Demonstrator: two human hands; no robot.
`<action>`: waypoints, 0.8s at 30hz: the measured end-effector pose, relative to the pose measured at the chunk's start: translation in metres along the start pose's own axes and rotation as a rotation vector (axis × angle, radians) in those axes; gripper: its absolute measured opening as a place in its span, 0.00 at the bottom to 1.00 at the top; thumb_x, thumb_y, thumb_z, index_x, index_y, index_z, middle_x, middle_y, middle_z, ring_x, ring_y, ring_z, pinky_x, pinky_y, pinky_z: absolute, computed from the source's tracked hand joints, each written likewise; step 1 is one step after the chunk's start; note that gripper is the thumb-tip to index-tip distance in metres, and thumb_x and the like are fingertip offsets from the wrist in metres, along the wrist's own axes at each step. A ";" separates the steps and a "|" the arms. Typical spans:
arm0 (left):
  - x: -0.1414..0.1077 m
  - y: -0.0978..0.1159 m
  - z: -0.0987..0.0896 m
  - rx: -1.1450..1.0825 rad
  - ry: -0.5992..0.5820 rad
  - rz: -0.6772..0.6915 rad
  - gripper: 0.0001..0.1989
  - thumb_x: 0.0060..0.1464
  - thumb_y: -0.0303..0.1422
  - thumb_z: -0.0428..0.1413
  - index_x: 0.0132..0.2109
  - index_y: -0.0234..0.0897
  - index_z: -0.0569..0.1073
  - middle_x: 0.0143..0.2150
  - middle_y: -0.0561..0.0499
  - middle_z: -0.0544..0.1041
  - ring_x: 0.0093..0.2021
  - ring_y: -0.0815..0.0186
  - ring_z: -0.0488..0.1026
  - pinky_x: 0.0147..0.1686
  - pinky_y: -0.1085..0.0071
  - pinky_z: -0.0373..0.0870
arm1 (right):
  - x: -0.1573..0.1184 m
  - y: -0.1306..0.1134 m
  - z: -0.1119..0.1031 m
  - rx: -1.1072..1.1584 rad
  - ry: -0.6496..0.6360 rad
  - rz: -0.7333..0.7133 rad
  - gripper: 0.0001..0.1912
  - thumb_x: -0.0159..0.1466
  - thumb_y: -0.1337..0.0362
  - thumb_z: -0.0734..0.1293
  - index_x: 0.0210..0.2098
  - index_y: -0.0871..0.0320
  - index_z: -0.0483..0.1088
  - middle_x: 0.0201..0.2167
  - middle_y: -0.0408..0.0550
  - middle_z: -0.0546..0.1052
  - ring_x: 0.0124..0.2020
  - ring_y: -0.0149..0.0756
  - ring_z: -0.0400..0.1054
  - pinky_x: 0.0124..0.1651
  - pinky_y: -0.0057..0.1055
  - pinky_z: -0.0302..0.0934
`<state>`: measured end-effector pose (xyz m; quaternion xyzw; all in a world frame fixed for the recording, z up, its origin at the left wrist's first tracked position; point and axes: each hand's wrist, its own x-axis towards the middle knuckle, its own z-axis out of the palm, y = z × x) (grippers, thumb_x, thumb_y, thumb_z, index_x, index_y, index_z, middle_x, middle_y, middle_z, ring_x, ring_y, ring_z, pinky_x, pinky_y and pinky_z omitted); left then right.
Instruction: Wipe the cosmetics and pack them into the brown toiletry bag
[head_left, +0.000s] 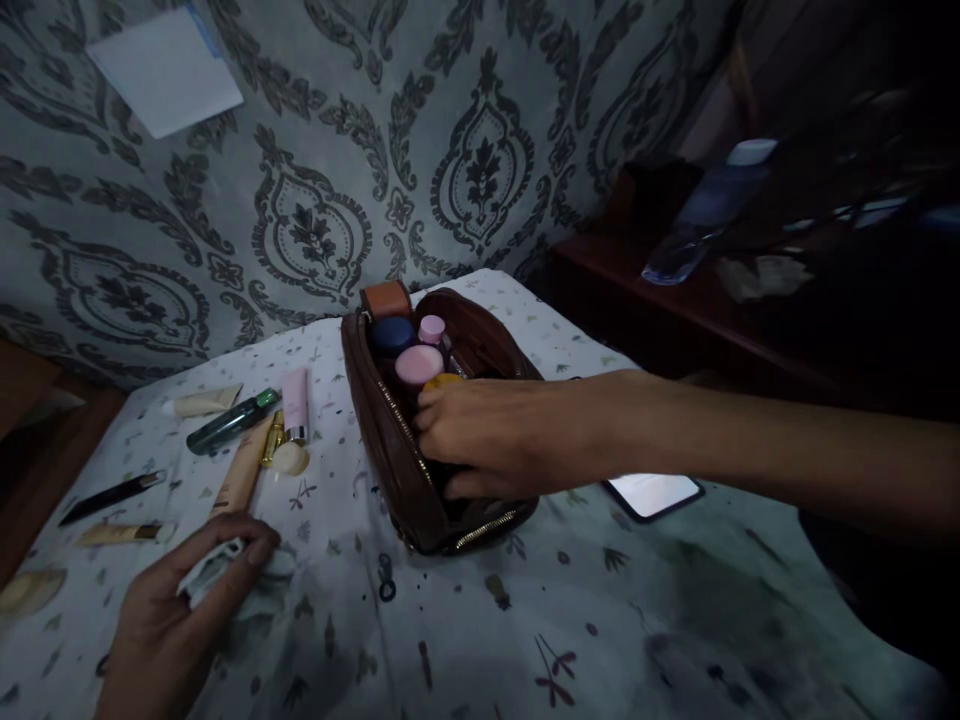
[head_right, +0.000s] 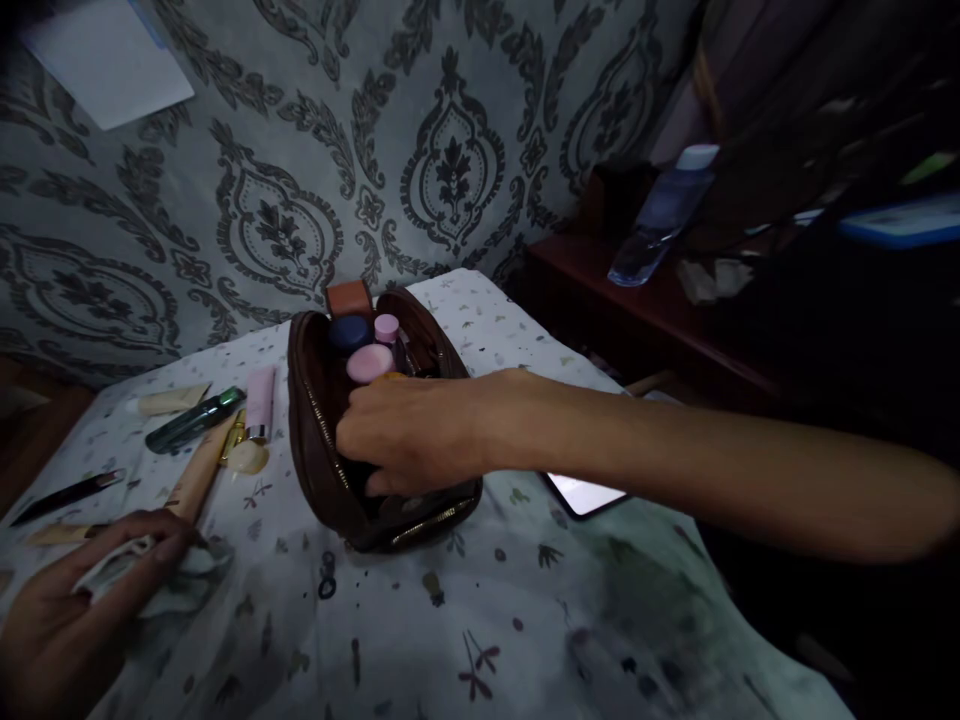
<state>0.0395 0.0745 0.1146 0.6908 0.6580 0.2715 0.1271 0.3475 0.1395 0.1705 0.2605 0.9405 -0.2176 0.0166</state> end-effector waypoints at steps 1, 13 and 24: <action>-0.002 -0.005 0.002 -0.011 -0.038 -0.007 0.17 0.48 0.50 0.57 0.29 0.40 0.78 0.32 0.51 0.82 0.34 0.61 0.80 0.34 0.74 0.77 | 0.002 -0.001 -0.001 0.007 -0.022 0.005 0.02 0.60 0.70 0.69 0.33 0.62 0.73 0.33 0.47 0.75 0.36 0.35 0.68 0.37 0.30 0.57; -0.025 0.000 0.035 -0.139 -0.137 0.008 0.19 0.50 0.52 0.58 0.28 0.41 0.78 0.33 0.51 0.81 0.36 0.60 0.77 0.35 0.71 0.74 | 0.010 -0.001 0.002 0.003 -0.108 0.011 0.09 0.57 0.68 0.70 0.38 0.63 0.76 0.34 0.48 0.78 0.32 0.33 0.69 0.29 0.26 0.55; -0.033 0.007 0.050 -0.238 -0.293 -0.021 0.18 0.51 0.50 0.58 0.28 0.41 0.77 0.30 0.52 0.80 0.34 0.61 0.76 0.36 0.72 0.72 | 0.016 0.003 0.019 -0.242 0.114 0.099 0.13 0.57 0.74 0.65 0.42 0.65 0.74 0.34 0.55 0.79 0.32 0.39 0.70 0.27 0.31 0.48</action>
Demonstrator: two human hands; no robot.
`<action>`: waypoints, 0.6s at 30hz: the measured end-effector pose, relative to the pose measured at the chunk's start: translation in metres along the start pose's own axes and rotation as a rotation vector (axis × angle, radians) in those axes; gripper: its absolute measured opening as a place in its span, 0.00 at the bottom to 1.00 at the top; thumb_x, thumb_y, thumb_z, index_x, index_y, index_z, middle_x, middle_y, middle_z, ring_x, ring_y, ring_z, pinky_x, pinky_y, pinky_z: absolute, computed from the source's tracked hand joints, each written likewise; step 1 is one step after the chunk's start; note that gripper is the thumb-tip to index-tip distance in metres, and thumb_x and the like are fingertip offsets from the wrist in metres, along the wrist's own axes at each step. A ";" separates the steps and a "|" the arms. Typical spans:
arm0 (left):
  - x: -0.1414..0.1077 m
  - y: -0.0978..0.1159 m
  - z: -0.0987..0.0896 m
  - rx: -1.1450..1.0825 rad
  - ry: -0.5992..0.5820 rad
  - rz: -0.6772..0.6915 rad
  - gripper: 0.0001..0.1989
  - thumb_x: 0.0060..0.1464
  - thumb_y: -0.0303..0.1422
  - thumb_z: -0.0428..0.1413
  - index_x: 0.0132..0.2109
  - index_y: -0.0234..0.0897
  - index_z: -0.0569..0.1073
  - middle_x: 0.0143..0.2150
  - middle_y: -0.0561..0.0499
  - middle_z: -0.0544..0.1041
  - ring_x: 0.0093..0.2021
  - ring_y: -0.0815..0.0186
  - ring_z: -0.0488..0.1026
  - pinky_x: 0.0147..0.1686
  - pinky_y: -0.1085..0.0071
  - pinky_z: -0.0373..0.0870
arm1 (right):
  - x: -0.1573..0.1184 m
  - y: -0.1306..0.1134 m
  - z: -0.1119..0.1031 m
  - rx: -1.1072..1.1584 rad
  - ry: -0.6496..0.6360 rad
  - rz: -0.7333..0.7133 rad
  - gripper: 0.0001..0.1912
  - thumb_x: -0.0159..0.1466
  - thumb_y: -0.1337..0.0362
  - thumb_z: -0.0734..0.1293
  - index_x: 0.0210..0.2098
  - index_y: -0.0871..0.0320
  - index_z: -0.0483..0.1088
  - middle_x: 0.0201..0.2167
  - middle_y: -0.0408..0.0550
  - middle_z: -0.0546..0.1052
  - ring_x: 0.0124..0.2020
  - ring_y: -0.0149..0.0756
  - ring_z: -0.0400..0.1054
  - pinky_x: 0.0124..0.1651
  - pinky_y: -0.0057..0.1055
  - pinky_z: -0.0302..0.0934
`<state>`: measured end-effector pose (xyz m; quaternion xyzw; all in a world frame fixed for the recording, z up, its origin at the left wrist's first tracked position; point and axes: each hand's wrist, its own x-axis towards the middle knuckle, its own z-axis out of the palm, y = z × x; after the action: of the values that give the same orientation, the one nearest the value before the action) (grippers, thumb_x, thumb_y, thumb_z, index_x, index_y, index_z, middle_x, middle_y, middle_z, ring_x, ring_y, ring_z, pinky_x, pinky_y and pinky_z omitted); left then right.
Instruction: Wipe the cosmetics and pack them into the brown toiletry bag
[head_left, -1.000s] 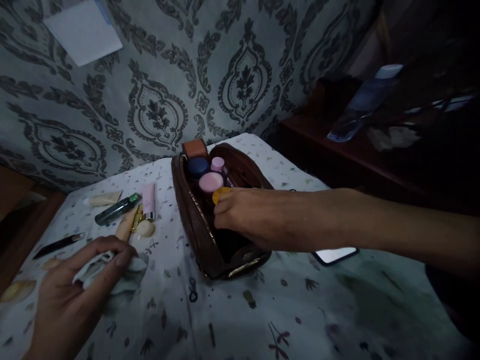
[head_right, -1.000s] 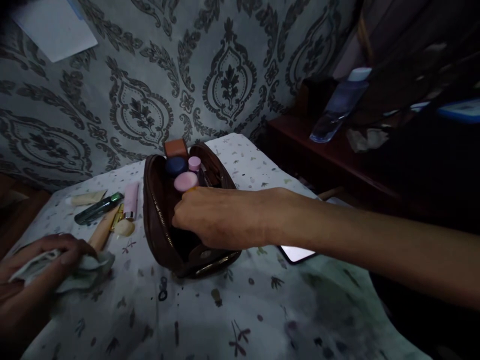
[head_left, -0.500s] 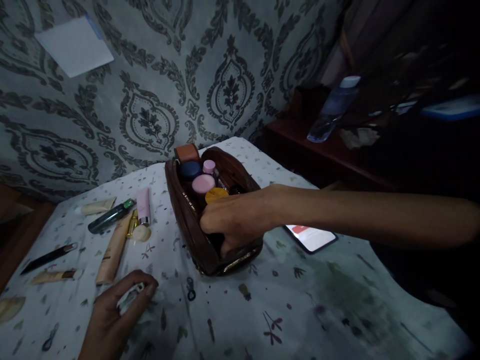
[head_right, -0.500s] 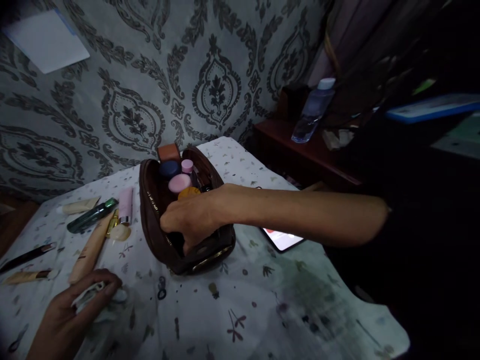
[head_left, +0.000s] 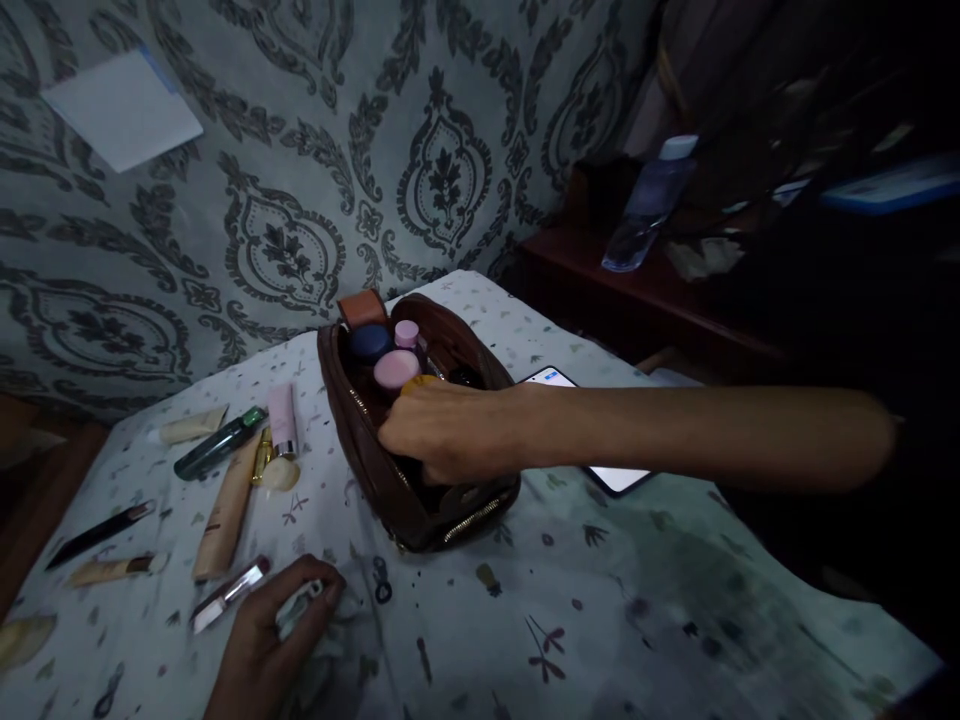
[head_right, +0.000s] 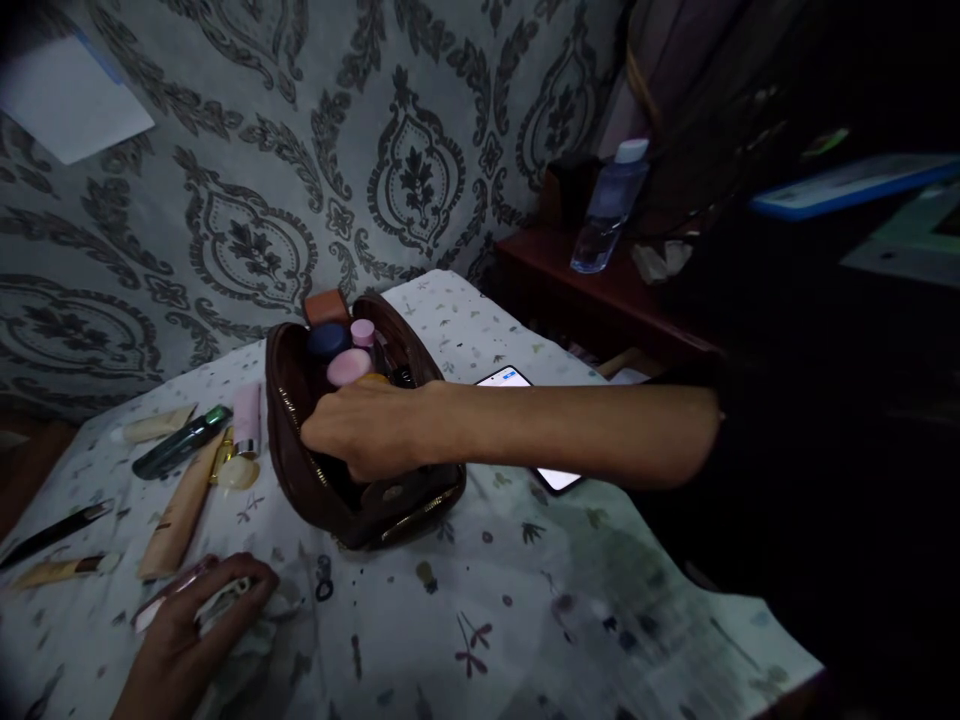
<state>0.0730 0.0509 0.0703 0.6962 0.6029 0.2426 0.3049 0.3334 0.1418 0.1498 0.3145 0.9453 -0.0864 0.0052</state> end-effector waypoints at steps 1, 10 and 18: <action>0.000 0.001 0.001 -0.013 -0.018 -0.005 0.17 0.51 0.50 0.58 0.27 0.41 0.77 0.29 0.52 0.79 0.34 0.61 0.76 0.36 0.72 0.72 | 0.000 0.000 0.000 -0.006 -0.015 -0.001 0.13 0.57 0.73 0.65 0.42 0.66 0.74 0.33 0.56 0.79 0.32 0.39 0.70 0.27 0.31 0.49; 0.001 0.000 0.003 -0.032 -0.084 -0.022 0.17 0.51 0.48 0.58 0.28 0.40 0.77 0.28 0.52 0.78 0.32 0.61 0.74 0.36 0.72 0.71 | 0.003 0.001 0.000 0.007 -0.041 -0.026 0.15 0.56 0.72 0.65 0.43 0.65 0.75 0.33 0.56 0.79 0.33 0.41 0.71 0.29 0.31 0.54; -0.001 -0.005 0.006 -0.013 -0.100 -0.023 0.19 0.52 0.51 0.56 0.28 0.40 0.76 0.28 0.52 0.78 0.33 0.61 0.75 0.36 0.72 0.71 | 0.007 -0.004 -0.003 0.016 -0.123 -0.017 0.11 0.58 0.71 0.65 0.38 0.66 0.76 0.33 0.57 0.80 0.33 0.41 0.72 0.29 0.31 0.56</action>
<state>0.0738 0.0498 0.0624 0.6984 0.5933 0.2080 0.3421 0.3251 0.1434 0.1527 0.3005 0.9451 -0.1132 0.0602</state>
